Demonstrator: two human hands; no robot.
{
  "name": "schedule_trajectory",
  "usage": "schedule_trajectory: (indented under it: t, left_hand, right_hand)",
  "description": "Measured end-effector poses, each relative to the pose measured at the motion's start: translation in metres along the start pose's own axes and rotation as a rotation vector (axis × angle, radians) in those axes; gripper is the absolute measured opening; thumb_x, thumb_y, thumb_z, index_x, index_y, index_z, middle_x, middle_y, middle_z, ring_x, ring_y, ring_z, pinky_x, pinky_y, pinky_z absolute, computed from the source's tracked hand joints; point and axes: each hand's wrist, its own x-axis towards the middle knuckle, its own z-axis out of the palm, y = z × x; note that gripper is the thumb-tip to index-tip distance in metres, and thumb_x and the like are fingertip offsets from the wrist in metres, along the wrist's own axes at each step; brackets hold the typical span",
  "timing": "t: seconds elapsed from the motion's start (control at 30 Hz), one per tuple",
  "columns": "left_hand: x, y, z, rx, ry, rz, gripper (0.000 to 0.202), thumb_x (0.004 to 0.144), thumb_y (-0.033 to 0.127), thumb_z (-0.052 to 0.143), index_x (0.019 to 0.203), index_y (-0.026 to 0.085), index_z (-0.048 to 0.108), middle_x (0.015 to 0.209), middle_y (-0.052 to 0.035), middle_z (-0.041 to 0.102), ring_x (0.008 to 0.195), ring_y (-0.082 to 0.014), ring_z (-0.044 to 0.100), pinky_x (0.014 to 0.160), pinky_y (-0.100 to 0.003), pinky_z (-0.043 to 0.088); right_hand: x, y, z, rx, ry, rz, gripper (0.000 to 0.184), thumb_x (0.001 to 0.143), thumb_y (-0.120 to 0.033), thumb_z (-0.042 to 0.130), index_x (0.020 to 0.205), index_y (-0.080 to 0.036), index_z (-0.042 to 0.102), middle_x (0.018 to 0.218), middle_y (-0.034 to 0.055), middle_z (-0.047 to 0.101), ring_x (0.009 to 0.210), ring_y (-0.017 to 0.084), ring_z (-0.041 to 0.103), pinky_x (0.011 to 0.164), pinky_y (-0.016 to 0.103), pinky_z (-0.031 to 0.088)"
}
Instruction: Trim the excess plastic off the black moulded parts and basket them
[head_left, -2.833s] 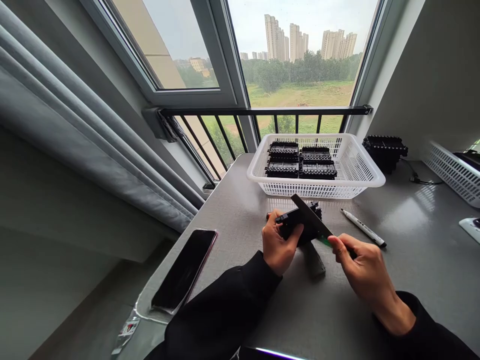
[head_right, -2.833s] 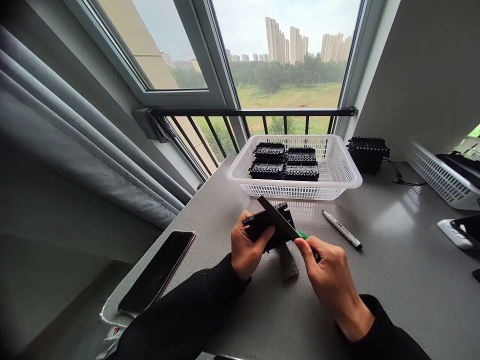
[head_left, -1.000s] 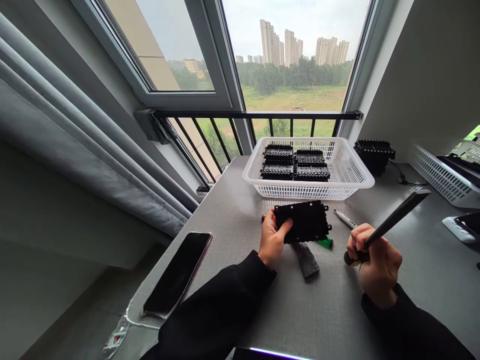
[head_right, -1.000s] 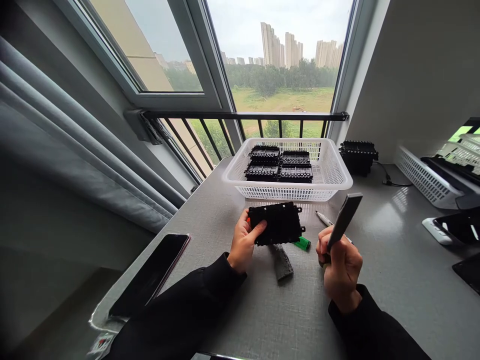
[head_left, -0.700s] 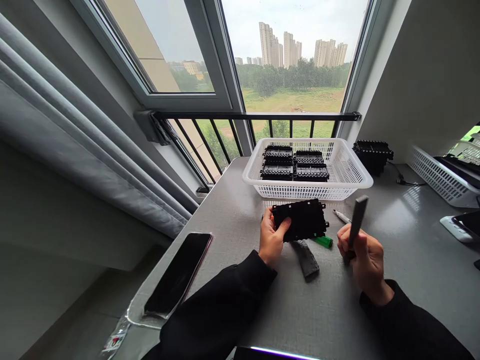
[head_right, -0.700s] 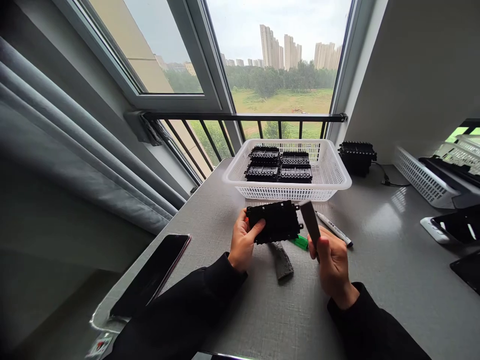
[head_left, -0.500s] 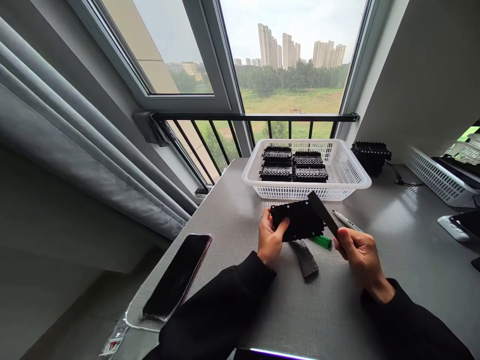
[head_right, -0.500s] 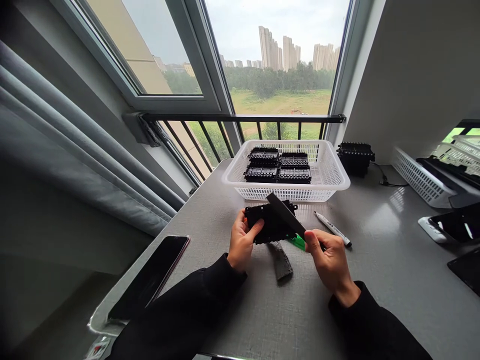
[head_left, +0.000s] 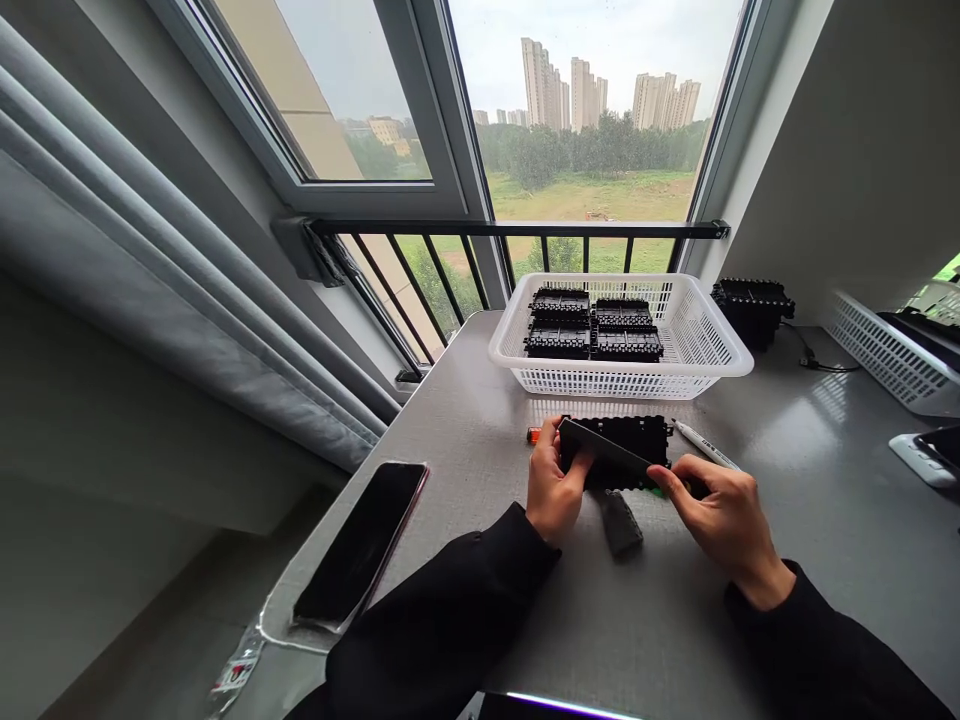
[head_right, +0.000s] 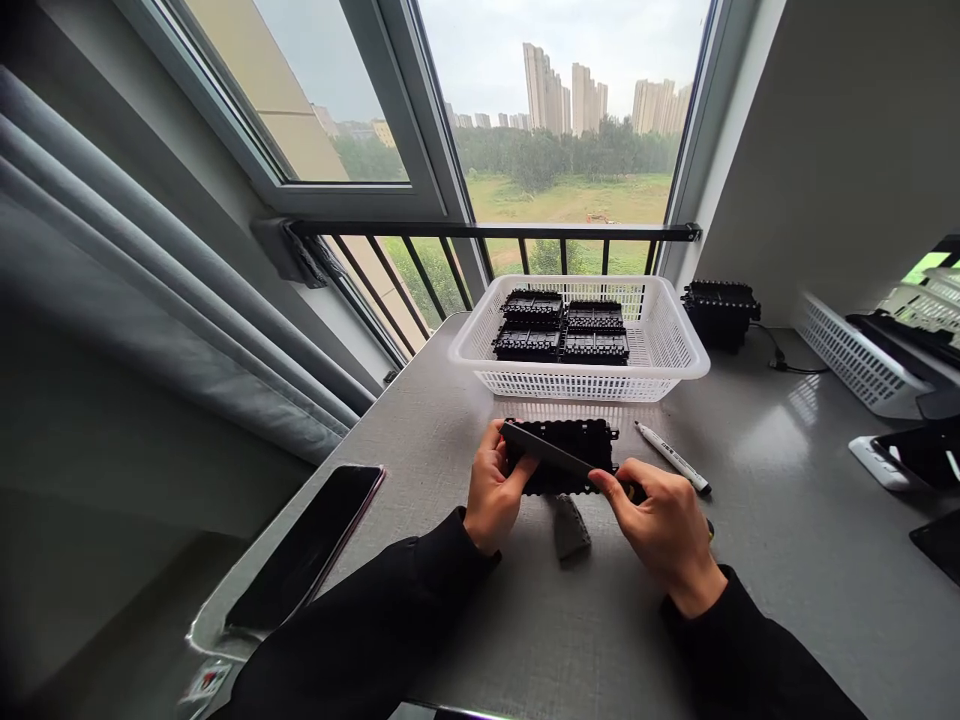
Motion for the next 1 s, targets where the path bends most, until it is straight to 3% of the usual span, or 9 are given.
schedule_trajectory:
  t: [0.2, 0.43, 0.67, 0.83, 1.0]
  left_hand:
    - [0.005, -0.002, -0.002, -0.042, 0.085, 0.008, 0.025, 0.075, 0.024, 0.069, 0.095, 0.02, 0.054, 0.087, -0.0023, 0.064, 0.088, -0.0199, 0.061, 0.084, -0.032, 0.046]
    - [0.005, -0.004, -0.003, -0.046, 0.069, -0.009, 0.025, 0.072, 0.024, 0.072, 0.09, 0.021, 0.055, 0.083, -0.0014, 0.064, 0.086, -0.0202, 0.062, 0.084, -0.033, 0.048]
    - [0.006, -0.003, -0.002, -0.07, 0.125, -0.001, 0.031, 0.072, 0.025, 0.072, 0.096, 0.022, 0.053, 0.087, -0.002, 0.064, 0.091, -0.0209, 0.062, 0.085, -0.033, 0.048]
    - [0.006, -0.006, -0.003, -0.032, 0.087, 0.029, 0.031, 0.072, 0.024, 0.072, 0.097, 0.021, 0.053, 0.088, -0.0025, 0.064, 0.089, -0.0206, 0.062, 0.086, -0.034, 0.048]
    - [0.007, -0.008, -0.004, -0.03, 0.087, 0.023, 0.029, 0.074, 0.024, 0.069, 0.097, 0.021, 0.053, 0.088, -0.0024, 0.064, 0.087, -0.0198, 0.062, 0.085, -0.033, 0.048]
  right_hand:
    - [0.002, 0.005, -0.006, -0.071, 0.169, 0.106, 0.05, 0.088, -0.062, 0.051, 0.061, -0.02, 0.058, 0.05, -0.0024, 0.046, 0.045, 0.012, 0.041, 0.051, 0.025, 0.03]
    - [0.001, 0.001, -0.004, -0.057, 0.081, 0.001, 0.049, 0.09, -0.06, 0.051, 0.062, -0.02, 0.058, 0.05, -0.0021, 0.047, 0.045, 0.013, 0.041, 0.052, 0.026, 0.029]
    - [0.003, 0.002, -0.012, -0.153, 0.251, 0.067, 0.048, 0.091, -0.058, 0.05, 0.063, -0.02, 0.057, 0.051, -0.0025, 0.049, 0.046, 0.012, 0.042, 0.053, 0.026, 0.03]
    - [0.001, -0.001, -0.006, -0.122, 0.17, -0.028, 0.047, 0.09, -0.058, 0.052, 0.065, -0.019, 0.061, 0.054, -0.0017, 0.054, 0.047, 0.012, 0.046, 0.053, 0.026, 0.03]
    - [0.002, 0.001, -0.007, -0.168, 0.175, 0.104, 0.05, 0.09, -0.061, 0.048, 0.064, -0.02, 0.058, 0.05, -0.0019, 0.049, 0.046, 0.013, 0.042, 0.052, 0.026, 0.029]
